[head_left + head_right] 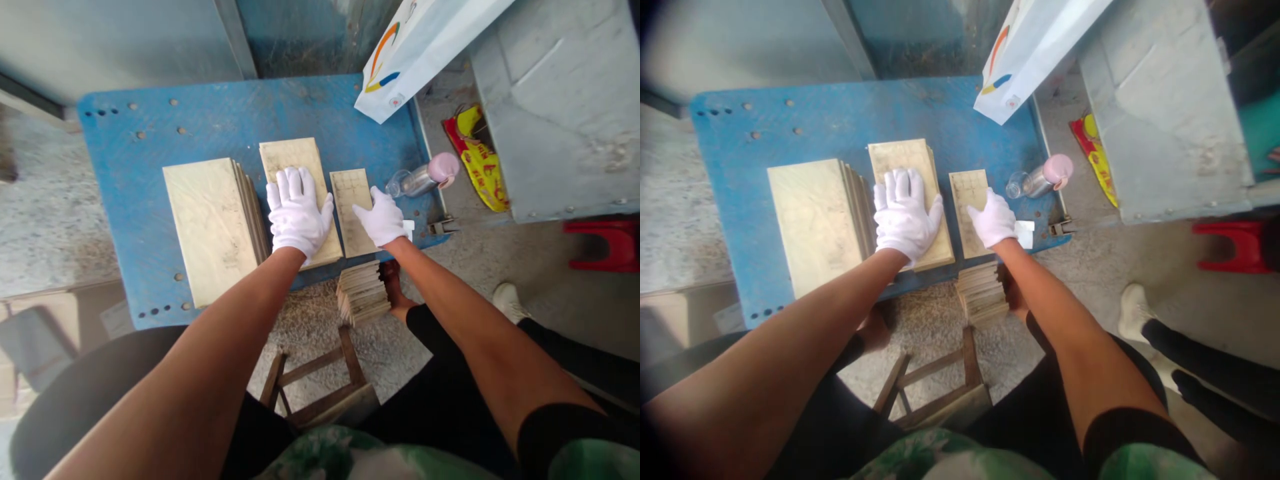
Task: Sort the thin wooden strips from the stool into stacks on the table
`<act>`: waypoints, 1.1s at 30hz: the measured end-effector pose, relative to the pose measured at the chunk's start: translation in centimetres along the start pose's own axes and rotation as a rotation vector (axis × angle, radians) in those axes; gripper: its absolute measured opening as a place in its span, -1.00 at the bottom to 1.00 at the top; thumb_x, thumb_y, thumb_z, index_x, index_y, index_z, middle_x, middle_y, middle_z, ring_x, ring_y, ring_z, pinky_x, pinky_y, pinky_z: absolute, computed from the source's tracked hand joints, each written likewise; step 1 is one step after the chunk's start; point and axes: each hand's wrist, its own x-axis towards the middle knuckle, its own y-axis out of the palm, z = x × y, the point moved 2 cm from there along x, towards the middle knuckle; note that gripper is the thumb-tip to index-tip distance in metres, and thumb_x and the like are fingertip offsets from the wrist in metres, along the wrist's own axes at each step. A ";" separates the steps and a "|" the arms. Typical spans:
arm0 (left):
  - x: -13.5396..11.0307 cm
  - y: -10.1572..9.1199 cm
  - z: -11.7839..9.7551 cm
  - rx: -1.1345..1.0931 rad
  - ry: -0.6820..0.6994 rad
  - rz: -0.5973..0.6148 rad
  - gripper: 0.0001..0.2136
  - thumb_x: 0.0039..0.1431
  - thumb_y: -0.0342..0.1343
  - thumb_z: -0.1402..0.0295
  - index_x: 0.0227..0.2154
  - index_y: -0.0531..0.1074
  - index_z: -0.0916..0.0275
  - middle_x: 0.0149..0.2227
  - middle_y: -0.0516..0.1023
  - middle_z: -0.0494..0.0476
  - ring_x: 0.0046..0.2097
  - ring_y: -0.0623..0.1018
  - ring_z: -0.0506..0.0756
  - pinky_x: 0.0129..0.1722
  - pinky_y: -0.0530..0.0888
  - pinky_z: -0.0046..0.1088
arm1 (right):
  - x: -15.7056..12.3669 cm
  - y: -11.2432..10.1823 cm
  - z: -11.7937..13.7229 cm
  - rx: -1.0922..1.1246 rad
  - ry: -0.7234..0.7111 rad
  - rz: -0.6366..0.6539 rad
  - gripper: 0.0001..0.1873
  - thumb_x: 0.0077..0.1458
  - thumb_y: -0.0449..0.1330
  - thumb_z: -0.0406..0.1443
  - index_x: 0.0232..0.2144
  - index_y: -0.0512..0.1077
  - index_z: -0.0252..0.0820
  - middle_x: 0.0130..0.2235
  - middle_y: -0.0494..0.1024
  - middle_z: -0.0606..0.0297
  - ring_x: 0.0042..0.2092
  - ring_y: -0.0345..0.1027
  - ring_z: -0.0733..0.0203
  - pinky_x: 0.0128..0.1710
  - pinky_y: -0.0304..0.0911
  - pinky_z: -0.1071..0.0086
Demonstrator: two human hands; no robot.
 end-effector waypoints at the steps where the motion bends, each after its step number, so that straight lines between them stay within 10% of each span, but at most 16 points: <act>1: 0.0 0.1 0.0 -0.006 0.003 0.000 -0.27 0.33 -0.35 -0.01 0.40 -0.09 0.41 0.45 -0.09 0.35 0.44 -0.14 0.40 0.38 -0.17 0.08 | -1.3 -0.5 -0.9 0.001 0.002 0.006 -0.22 0.15 0.19 -0.01 0.29 0.19 -0.29 0.14 0.44 -0.02 0.16 0.32 -0.11 0.17 0.20 0.09; 6: 0.0 0.2 0.0 -0.036 0.027 0.004 -0.26 0.33 -0.35 -0.01 0.39 -0.10 0.44 0.45 -0.10 0.39 0.44 -0.16 0.41 0.36 -0.21 0.13 | -11.2 -0.2 -6.5 -0.088 0.209 0.133 0.03 0.02 0.26 0.11 0.37 0.04 -0.25 0.16 0.43 -0.04 0.13 0.37 -0.12 0.11 0.27 0.11; 13: -0.2 0.4 0.1 -0.086 0.015 -0.066 -0.29 0.31 -0.34 -0.03 0.39 -0.01 0.31 0.44 -0.01 0.30 0.45 -0.13 0.37 0.39 -0.17 0.09 | -22.4 5.7 -9.0 -0.210 0.295 0.201 0.44 -0.18 0.34 0.18 0.41 -0.32 -0.49 0.38 -0.03 -0.31 0.36 -0.02 -0.28 0.22 0.10 0.05; 33: -0.2 0.2 -0.2 -0.087 0.003 -0.029 -0.26 0.30 -0.28 0.00 0.41 -0.05 0.38 0.46 -0.08 0.27 0.45 -0.15 0.38 0.40 -0.18 0.09 | -23.0 12.9 -10.3 -0.131 0.288 -0.088 0.50 -0.24 0.40 0.05 0.36 -0.42 -0.63 0.30 -0.02 -0.49 0.27 0.08 -0.40 0.18 0.17 0.02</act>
